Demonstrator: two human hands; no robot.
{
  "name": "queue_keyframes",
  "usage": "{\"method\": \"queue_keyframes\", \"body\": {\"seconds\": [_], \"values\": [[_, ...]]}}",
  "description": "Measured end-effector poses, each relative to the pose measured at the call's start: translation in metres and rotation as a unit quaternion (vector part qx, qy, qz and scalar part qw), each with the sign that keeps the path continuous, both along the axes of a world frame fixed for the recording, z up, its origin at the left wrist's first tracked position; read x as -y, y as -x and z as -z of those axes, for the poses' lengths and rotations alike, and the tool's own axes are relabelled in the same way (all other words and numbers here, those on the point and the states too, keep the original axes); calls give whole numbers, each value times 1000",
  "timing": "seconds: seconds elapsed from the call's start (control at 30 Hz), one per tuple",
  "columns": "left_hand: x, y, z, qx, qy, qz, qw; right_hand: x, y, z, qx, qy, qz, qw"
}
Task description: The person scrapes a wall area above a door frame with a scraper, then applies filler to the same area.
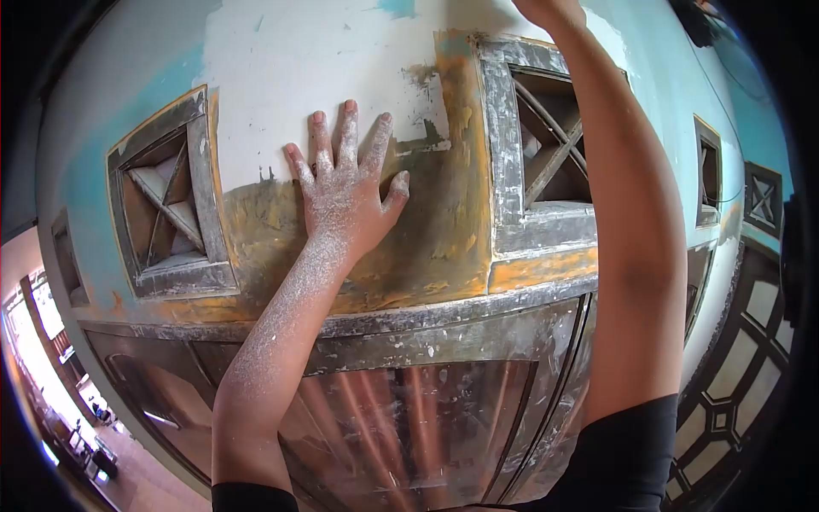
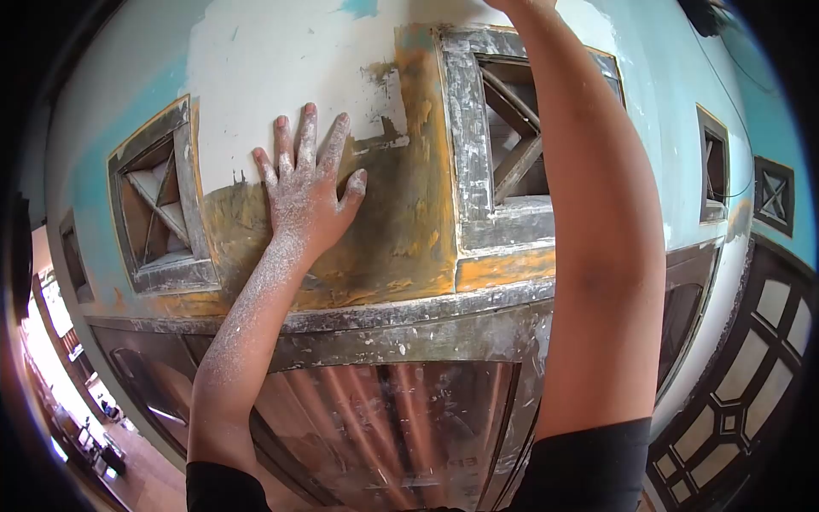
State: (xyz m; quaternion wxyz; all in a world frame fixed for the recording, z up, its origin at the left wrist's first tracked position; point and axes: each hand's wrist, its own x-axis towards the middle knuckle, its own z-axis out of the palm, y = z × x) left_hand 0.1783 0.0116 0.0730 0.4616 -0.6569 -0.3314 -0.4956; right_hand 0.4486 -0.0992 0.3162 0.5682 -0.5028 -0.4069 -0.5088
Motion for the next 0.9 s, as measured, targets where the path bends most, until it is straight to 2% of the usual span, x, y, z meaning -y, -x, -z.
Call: {"method": "queue_keyframes", "body": {"seconds": [0.13,0.3,0.37,0.43,0.5,0.57,0.6,0.63,0.7,0.8,0.9], "values": [[2,0,0,2,17,-12,1000,7,11,14,2,-2,-12,1000],[-9,1,-2,-23,-38,-3,999,5,48,75,53,29,-32,998],[-11,3,-5,-26,-40,-30,998,-1,58,98,73,10,-50,996],[-19,7,-2,-51,-85,34,994,-2,73,120,94,34,-60,993],[-25,14,1,-62,-76,34,995,0,88,148,92,55,-62,992],[-33,24,-4,-104,-85,57,989,1,98,165,154,3,-65,986],[-16,35,-7,-121,-173,12,977,-1,101,167,107,76,-71,989],[-16,44,-9,-121,-171,15,978,3,109,177,95,112,-60,987],[-15,62,-10,-102,-17,46,994,1,117,197,92,128,-80,984],[-19,91,-14,-64,-32,34,997,-27,109,231,113,110,-25,987],[-25,109,-10,-28,-29,53,998,-29,116,263,133,112,-39,984]]}}
